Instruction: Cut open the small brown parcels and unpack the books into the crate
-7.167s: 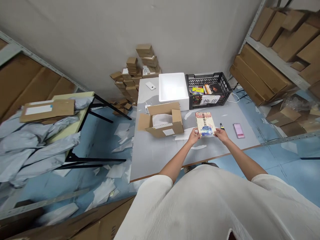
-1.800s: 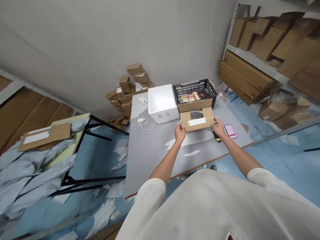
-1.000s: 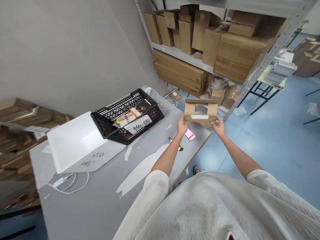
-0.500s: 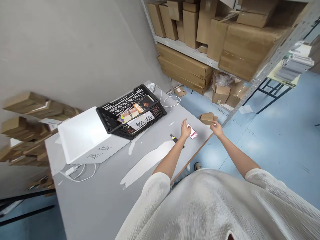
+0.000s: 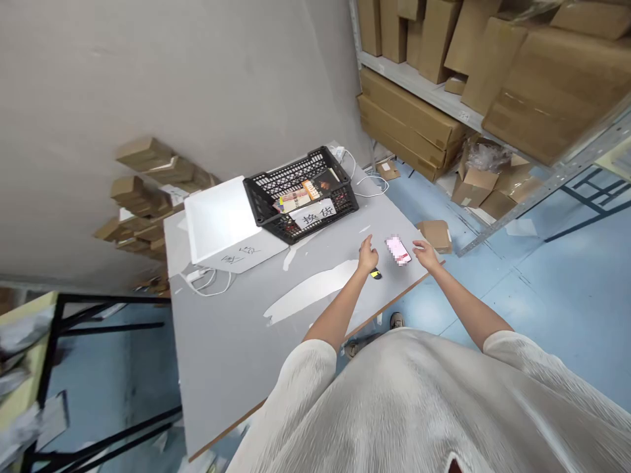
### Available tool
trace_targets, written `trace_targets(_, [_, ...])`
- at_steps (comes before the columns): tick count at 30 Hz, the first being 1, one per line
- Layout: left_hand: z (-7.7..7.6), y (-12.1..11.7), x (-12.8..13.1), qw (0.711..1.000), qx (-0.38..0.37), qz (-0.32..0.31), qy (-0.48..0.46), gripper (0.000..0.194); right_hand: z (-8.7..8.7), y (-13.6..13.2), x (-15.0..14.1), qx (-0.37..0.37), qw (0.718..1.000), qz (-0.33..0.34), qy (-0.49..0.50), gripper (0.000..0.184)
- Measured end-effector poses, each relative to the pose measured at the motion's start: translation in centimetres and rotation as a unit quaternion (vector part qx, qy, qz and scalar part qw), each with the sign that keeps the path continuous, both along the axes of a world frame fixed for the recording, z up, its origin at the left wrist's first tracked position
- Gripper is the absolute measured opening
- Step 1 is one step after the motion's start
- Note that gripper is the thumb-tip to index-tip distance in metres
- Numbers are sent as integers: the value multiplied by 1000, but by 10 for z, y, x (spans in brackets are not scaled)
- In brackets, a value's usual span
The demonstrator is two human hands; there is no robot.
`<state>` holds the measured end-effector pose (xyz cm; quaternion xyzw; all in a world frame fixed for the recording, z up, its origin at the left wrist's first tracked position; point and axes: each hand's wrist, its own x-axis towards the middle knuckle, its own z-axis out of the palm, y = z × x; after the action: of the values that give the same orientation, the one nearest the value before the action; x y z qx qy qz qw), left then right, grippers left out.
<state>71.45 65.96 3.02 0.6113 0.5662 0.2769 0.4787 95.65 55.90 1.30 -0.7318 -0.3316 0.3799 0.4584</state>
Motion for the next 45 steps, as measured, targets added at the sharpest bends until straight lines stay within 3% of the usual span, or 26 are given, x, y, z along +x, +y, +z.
trace_targets(9, [-3,-23,-83,997,-8,75,1,67,-17,38,-74,-9,995,97,29,39])
trace_targets(16, [5,-51,-164,989,-3,150,-2,59,-11,51,-149,11,983,182,25,36])
trace_targets(25, [5,-102,-253,984,-2,177,-37,55,4,25,-244,-2,974,225,8,35])
trace_targets(34, [-12,-165,-363,967,10,248,-56,55,5,-19,-362,-12,949,315,-6,33])
trace_targets(39, [-12,-201,-407,946,24,318,-60,53,9,-21,-415,-19,918,396,-17,34])
trace_targets(45, [-10,-251,-445,900,29,432,-51,52,9,-17,-479,-10,858,513,-26,34])
